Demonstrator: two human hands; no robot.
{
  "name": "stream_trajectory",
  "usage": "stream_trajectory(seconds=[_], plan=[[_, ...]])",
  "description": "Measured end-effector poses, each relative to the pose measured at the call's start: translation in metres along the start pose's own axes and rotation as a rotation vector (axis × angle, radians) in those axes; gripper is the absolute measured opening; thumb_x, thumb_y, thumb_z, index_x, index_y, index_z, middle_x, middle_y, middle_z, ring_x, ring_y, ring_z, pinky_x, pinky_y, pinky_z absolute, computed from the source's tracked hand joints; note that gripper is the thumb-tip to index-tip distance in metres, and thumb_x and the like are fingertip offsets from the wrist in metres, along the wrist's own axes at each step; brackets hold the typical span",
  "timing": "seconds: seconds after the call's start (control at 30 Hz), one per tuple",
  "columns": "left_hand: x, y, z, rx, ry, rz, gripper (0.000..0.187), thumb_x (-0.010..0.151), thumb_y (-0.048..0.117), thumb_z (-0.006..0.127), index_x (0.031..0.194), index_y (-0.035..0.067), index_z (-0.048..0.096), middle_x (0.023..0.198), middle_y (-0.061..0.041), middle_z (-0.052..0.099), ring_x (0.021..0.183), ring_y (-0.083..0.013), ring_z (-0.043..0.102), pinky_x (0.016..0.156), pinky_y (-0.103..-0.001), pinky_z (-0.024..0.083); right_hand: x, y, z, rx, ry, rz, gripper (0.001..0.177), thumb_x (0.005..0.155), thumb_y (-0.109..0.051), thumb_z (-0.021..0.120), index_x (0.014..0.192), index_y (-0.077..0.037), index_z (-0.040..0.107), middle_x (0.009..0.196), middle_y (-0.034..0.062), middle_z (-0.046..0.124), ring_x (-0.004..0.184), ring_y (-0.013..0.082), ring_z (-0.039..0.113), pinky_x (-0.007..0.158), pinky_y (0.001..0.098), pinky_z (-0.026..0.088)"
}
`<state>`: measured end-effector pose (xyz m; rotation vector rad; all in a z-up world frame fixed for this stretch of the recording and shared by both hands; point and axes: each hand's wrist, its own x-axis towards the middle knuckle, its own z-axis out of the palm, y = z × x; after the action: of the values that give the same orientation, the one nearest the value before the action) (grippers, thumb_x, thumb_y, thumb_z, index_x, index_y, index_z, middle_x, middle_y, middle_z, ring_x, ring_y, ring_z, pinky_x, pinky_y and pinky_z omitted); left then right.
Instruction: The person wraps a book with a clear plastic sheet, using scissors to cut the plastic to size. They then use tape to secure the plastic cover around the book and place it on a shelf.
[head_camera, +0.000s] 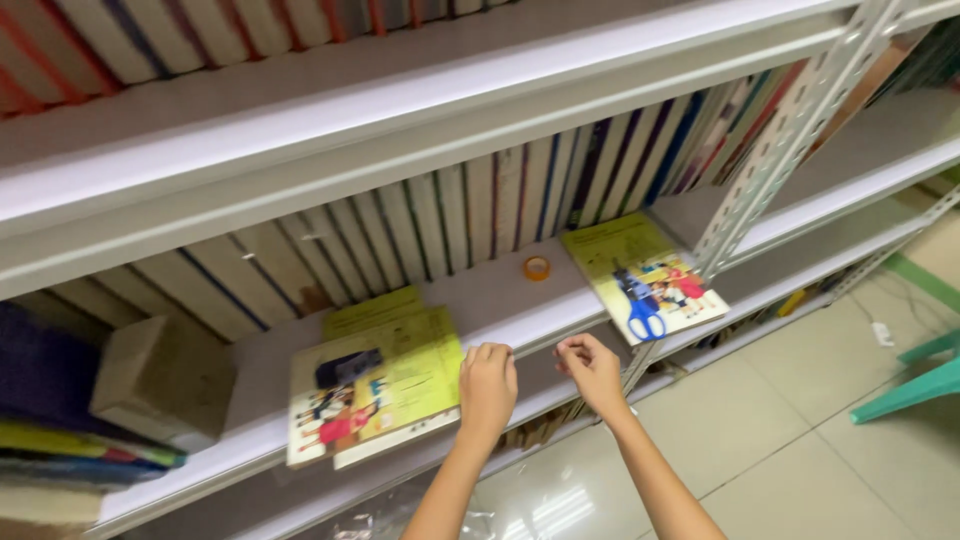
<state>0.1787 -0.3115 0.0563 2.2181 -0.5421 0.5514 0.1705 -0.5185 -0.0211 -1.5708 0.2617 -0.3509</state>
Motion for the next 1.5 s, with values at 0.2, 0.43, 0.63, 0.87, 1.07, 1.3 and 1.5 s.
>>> stream_trajectory(seconds=[0.2, 0.43, 0.63, 0.87, 1.07, 1.3, 1.5], plan=[[0.032, 0.019, 0.106, 0.094, -0.013, -0.022, 0.012, 0.085, 0.007, 0.068, 0.096, 0.004, 0.072, 0.104, -0.012, 0.069, 0.102, -0.0339, 0.060, 0.088, -0.047, 0.048, 0.045, -0.005, -0.063, -0.100, -0.089, -0.043, 0.018, 0.096, -0.015, 0.069, 0.100, 0.002, 0.069, 0.084, 0.0078, 0.074, 0.073, 0.0129, 0.070, 0.066, 0.0270, 0.057], [0.102, -0.014, 0.209, 0.423, -0.010, -0.031, 0.038, 0.079, 0.004, 0.062, 0.117, 0.002, 0.067, 0.129, -0.020, 0.059, 0.115, -0.0378, 0.056, 0.092, -0.049, 0.048, 0.065, -0.010, -0.119, -0.055, -0.278, -0.030, 0.017, 0.095, -0.017, 0.067, 0.102, -0.002, 0.069, 0.089, 0.0054, 0.076, 0.075, 0.0109, 0.073, 0.066, 0.0247, 0.056], [0.116, -0.042, 0.237, 0.513, 0.274, -0.007, 0.046, 0.080, 0.005, 0.060, 0.125, 0.010, 0.064, 0.143, -0.027, 0.046, 0.125, -0.0429, 0.047, 0.092, -0.056, 0.043, 0.072, -0.013, -0.143, -0.072, -0.329, -0.036, 0.016, 0.096, -0.017, 0.066, 0.103, -0.002, 0.069, 0.091, 0.0056, 0.077, 0.075, 0.0112, 0.072, 0.065, 0.0250, 0.054], [0.105, 0.007, 0.198, 0.254, 0.010, -0.198, 0.028, 0.086, 0.015, 0.068, 0.113, 0.013, 0.073, 0.138, -0.021, 0.047, 0.130, -0.0436, 0.038, 0.102, -0.062, 0.034, 0.093, -0.019, -0.127, -0.002, -0.310, -0.071, 0.018, 0.096, -0.018, 0.066, 0.103, -0.002, 0.069, 0.091, 0.0056, 0.076, 0.076, 0.0118, 0.071, 0.065, 0.0255, 0.056], [0.075, 0.078, 0.103, -0.268, 0.013, -0.032, 0.020, 0.083, 0.022, 0.080, 0.098, 0.008, 0.077, 0.130, -0.012, 0.056, 0.122, -0.0335, 0.046, 0.104, -0.046, 0.041, 0.088, -0.066, -0.082, 0.154, -0.217, 0.065, 0.027, 0.098, -0.029, 0.063, 0.105, -0.004, 0.067, 0.087, 0.0034, 0.073, 0.068, 0.0112, 0.066, 0.059, 0.0255, 0.052], [0.031, 0.079, 0.008, -0.354, 0.107, -0.077, 0.021, 0.085, 0.021, 0.078, 0.102, 0.009, 0.077, 0.127, -0.009, 0.058, 0.120, -0.0310, 0.047, 0.105, -0.042, 0.041, 0.026, -0.103, -0.018, 0.307, -0.430, 0.041, 0.030, 0.098, -0.025, 0.070, 0.109, 0.003, 0.075, 0.083, 0.0006, 0.068, 0.071, 0.0053, 0.056, 0.063, 0.0239, 0.047], [-0.004, 0.052, -0.062, -0.361, -0.067, -0.120, 0.020, 0.092, 0.027, 0.073, 0.087, 0.007, 0.073, 0.135, -0.010, 0.053, 0.124, -0.0311, 0.044, 0.107, -0.043, 0.037, -0.025, -0.138, 0.024, 0.200, -0.486, -0.066, 0.028, 0.091, -0.011, 0.073, 0.115, 0.002, 0.065, 0.097, 0.0047, 0.067, 0.086, 0.0111, 0.063, 0.073, 0.0278, 0.055]])
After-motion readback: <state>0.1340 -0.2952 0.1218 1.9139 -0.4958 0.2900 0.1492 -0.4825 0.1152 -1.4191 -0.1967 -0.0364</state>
